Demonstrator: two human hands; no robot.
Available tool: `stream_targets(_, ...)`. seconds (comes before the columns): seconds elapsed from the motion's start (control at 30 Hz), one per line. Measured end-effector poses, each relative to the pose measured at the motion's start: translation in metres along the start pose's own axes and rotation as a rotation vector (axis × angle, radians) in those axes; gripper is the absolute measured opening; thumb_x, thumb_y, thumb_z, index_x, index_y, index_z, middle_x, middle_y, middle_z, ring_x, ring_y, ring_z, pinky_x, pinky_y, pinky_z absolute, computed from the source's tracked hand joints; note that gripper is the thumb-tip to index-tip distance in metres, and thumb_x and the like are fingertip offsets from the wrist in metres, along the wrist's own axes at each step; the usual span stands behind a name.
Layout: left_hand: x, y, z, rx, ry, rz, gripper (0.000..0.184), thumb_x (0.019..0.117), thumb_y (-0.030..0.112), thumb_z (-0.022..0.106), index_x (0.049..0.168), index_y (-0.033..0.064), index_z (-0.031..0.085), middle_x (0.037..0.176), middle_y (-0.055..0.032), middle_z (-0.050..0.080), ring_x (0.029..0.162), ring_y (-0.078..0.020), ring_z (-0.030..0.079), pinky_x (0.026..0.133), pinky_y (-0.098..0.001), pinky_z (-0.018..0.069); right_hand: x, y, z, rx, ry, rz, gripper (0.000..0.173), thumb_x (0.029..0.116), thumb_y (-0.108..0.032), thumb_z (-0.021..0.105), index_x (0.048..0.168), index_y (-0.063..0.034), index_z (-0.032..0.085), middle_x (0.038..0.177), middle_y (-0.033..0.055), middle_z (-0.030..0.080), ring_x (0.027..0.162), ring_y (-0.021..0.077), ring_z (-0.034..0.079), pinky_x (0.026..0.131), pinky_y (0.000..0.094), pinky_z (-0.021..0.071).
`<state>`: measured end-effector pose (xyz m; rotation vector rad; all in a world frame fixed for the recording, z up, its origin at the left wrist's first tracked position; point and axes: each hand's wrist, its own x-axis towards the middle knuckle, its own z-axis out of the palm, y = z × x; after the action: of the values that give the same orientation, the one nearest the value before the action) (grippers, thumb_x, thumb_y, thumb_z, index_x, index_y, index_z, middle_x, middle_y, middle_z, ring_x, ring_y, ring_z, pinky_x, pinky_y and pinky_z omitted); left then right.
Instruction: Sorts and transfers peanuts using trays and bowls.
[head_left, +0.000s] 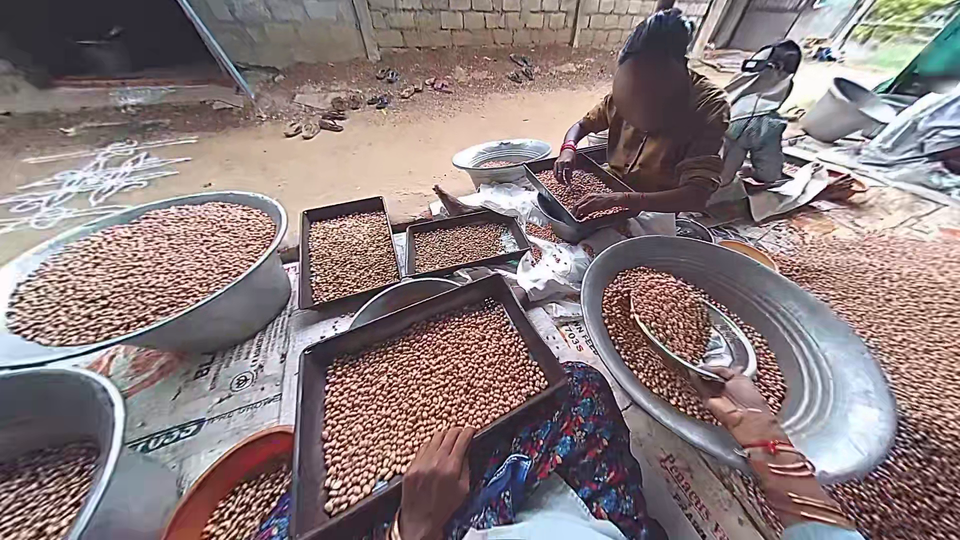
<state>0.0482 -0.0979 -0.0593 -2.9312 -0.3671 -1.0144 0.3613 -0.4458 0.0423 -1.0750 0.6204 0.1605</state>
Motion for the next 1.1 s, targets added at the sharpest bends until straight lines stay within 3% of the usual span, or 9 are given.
stream_targets(0.3, 0.0, 0.0, 0.0, -0.015, -0.005, 0.001, 0.024, 0.0882, 0.016, 0.058, 0.099, 0.0162, 0.079, 0.092, -0.0018, 0.076, 0.079, -0.0208, 0.074, 0.063, -0.0361, 0.0606, -0.078, 0.012, 0.04, -0.083, -0.253, -0.107, 0.011, 0.0963, 0.003, 0.046, 0.099, -0.0029, 0.054, 0.073, 0.009, 0.069, 0.06, 0.0184, 0.072, 0.055, 0.033, 0.0637)
stream_targets(0.47, 0.002, 0.0, -0.003, -0.03, 0.004, 0.016, 0.024, 0.0909, 0.016, 0.056, 0.099, 0.0149, 0.078, 0.091, -0.0029, 0.076, 0.077, -0.0214, 0.074, 0.063, -0.036, 0.0604, -0.122, 0.054, 0.09, -0.32, -0.414, -0.209, 0.041, 0.0911, 0.012, 0.052, 0.129, -0.0004, 0.044, 0.086, 0.01, 0.068, 0.062, 0.0156, 0.071, 0.05, 0.0314, 0.0617)
stream_targets(0.57, 0.0, 0.0, -0.003, -0.026, 0.021, 0.028, 0.024, 0.0929, 0.017, 0.055, 0.098, 0.0142, 0.079, 0.091, -0.0033, 0.077, 0.078, -0.0209, 0.075, 0.064, -0.0352, 0.0608, -0.131, 0.092, 0.109, -0.62, -0.575, -0.395, 0.062, 0.0901, 0.009, 0.055, 0.149, 0.0038, 0.034, 0.119, 0.0134, 0.061, 0.092, 0.0079, 0.066, 0.077, 0.0232, 0.057)
stream_targets(0.63, -0.001, -0.001, -0.002, -0.018, 0.015, 0.035, 0.023, 0.0938, 0.018, 0.056, 0.098, 0.0143, 0.078, 0.091, -0.003, 0.076, 0.078, -0.0203, 0.074, 0.064, -0.0343, 0.0609, -0.132, 0.113, 0.121, -0.887, -0.643, -0.623, 0.078, 0.0894, 0.003, 0.056, 0.161, -0.0032, 0.026, 0.139, 0.0229, 0.058, 0.113, 0.0223, 0.065, 0.094, 0.0391, 0.053)
stream_targets(0.73, -0.004, -0.001, -0.003, -0.012, 0.0, 0.043, 0.023, 0.0955, 0.019, 0.057, 0.101, 0.0145, 0.078, 0.092, -0.0028, 0.076, 0.078, -0.0202, 0.074, 0.064, -0.0343, 0.0605, -0.137, 0.131, 0.134, -1.067, -0.64, -0.986, 0.08, 0.0948, -0.003, 0.06, 0.166, -0.0106, 0.023, 0.138, 0.0272, 0.062, 0.114, 0.0444, 0.068, 0.094, 0.0629, 0.0518)
stream_targets(0.8, -0.005, 0.0, -0.002, -0.008, -0.008, 0.038, 0.022, 0.0956, 0.02, 0.058, 0.103, 0.0159, 0.078, 0.094, -0.0018, 0.077, 0.081, -0.0196, 0.074, 0.066, -0.0342, 0.0608, -0.13, 0.129, 0.136, -0.969, -0.636, -1.101, 0.078, 0.0941, -0.011, 0.06, 0.164, -0.0107, 0.026, 0.144, 0.0196, 0.061, 0.122, 0.0332, 0.067, 0.099, 0.0535, 0.0529)
stream_targets(0.9, -0.005, -0.001, -0.002, -0.017, -0.011, 0.036, 0.02, 0.096, 0.02, 0.059, 0.103, 0.0163, 0.077, 0.094, -0.0009, 0.076, 0.079, -0.0182, 0.073, 0.066, -0.0325, 0.0601, -0.113, 0.111, 0.126, -0.693, -0.528, -0.932, 0.072, 0.0916, -0.003, 0.056, 0.159, -0.0016, 0.032, 0.152, 0.0205, 0.05, 0.133, 0.0191, 0.056, 0.111, 0.0367, 0.0458)
stream_targets(0.97, -0.003, 0.0, -0.006, -0.028, -0.015, 0.028, 0.021, 0.0953, 0.017, 0.058, 0.104, 0.0156, 0.077, 0.092, -0.0011, 0.076, 0.078, -0.0183, 0.073, 0.065, -0.0328, 0.0597, -0.105, 0.091, 0.119, -0.462, -0.329, -0.753, 0.059, 0.0956, 0.004, 0.055, 0.15, 0.011, 0.033, 0.135, 0.0256, 0.053, 0.112, 0.0145, 0.061, 0.095, 0.0268, 0.0519)
stream_targets(1.1, -0.002, 0.001, -0.006, -0.052, -0.008, 0.034, 0.024, 0.0926, 0.012, 0.056, 0.104, 0.0153, 0.077, 0.092, -0.0011, 0.075, 0.077, -0.0182, 0.072, 0.065, -0.0329, 0.0592, -0.08, 0.056, 0.102, 0.022, -0.234, -0.435, 0.038, 0.1061, -0.004, 0.038, 0.144, -0.0043, 0.035, 0.121, 0.0147, 0.057, 0.095, 0.022, 0.07, 0.077, 0.0368, 0.0622)
